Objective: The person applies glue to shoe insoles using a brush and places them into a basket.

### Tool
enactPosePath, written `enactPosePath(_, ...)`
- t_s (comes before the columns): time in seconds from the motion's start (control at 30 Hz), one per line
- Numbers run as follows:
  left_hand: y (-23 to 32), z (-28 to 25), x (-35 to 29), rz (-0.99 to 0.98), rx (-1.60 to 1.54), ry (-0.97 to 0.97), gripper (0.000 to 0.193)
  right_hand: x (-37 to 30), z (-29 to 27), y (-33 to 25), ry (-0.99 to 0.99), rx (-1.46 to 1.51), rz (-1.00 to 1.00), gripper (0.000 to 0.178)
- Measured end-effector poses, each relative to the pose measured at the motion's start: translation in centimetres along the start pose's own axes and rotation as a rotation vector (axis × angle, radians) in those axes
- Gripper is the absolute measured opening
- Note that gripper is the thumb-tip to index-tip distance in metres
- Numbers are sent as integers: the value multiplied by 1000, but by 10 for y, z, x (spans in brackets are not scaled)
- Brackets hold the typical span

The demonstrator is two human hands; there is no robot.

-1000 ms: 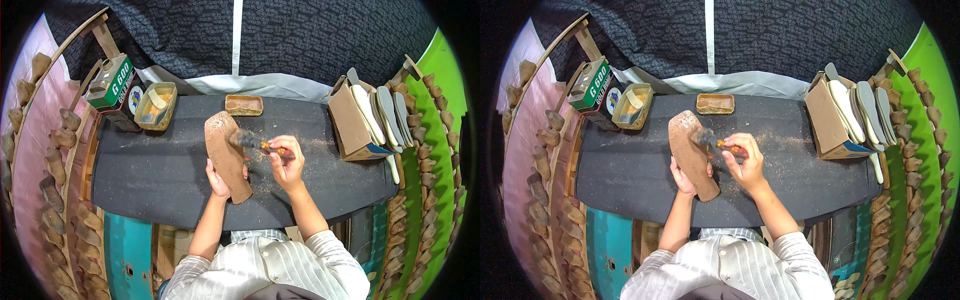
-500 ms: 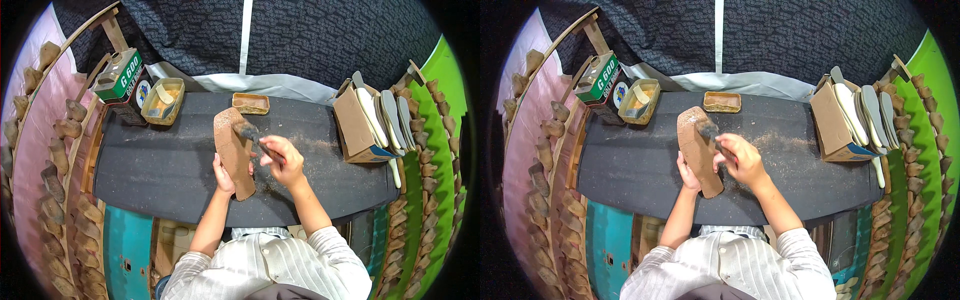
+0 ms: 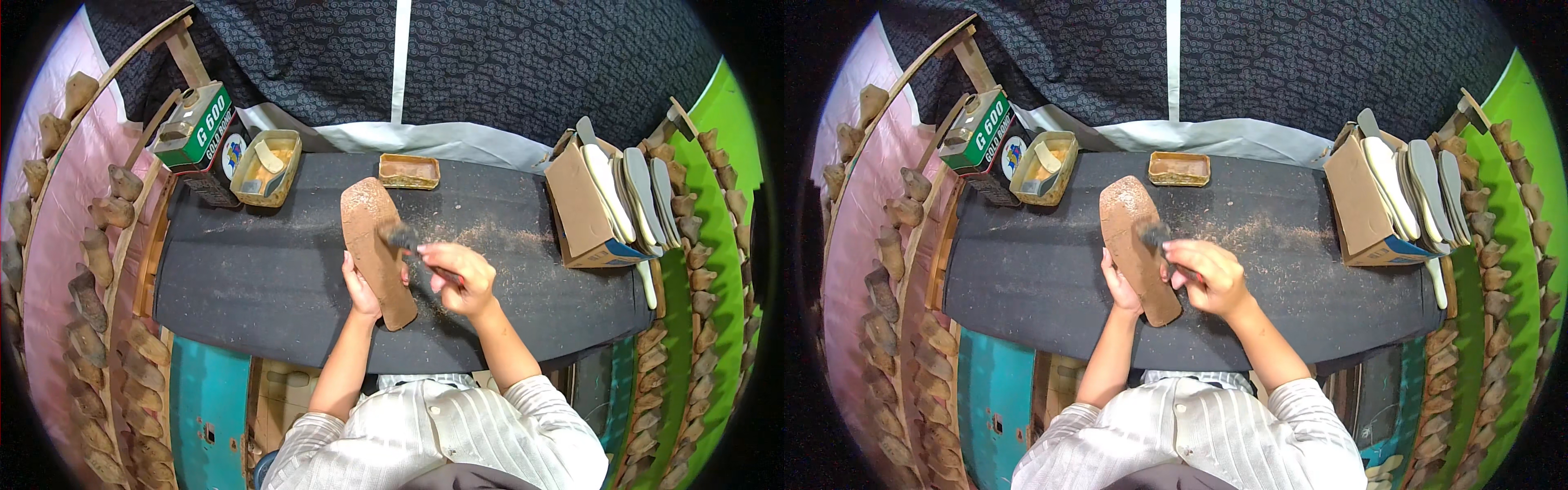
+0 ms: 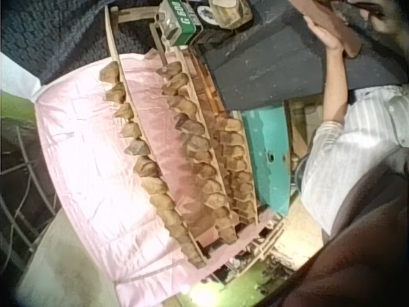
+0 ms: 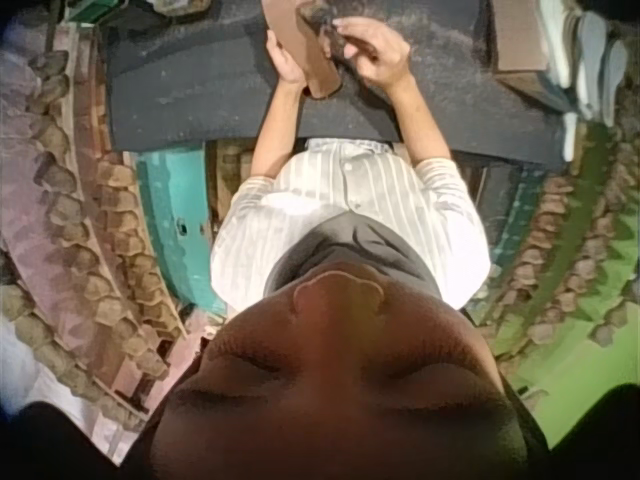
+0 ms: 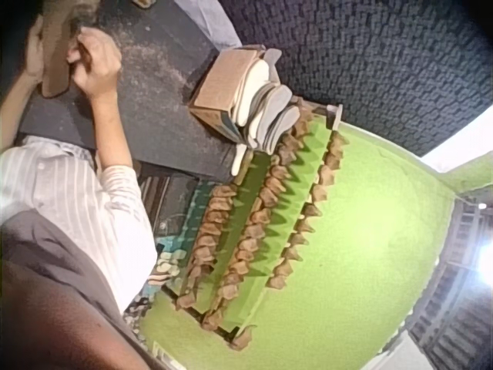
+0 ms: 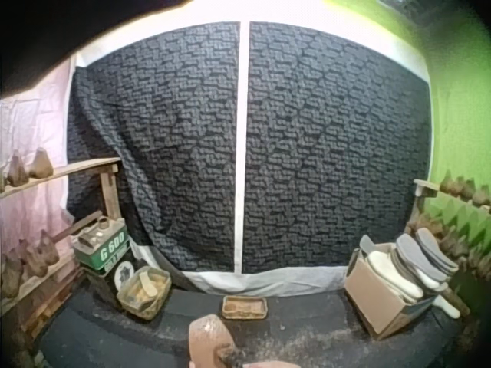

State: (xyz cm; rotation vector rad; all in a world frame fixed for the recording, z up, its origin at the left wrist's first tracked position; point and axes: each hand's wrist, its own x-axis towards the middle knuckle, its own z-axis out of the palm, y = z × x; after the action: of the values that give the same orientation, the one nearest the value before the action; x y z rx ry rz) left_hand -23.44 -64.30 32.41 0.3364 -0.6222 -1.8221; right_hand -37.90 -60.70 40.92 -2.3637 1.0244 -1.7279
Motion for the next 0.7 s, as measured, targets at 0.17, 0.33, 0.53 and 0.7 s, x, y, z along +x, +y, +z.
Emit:
enactPosePath(0.17,-1,4,3,-48,-51,144,72,-6,-9,-1,18,100,-3,32)
enactPosePath(0.33,-2,5,2,-15,37,20,71,5,-2,1,58,21,60,32)
enactPosePath(0.53,0,3,8,14,101,195,71,-13,-7,6,-108,168,56,29)
enactPosePath(0.7,-5,-3,11,51,140,218,73,-20,-21,11,-94,269,249,22)
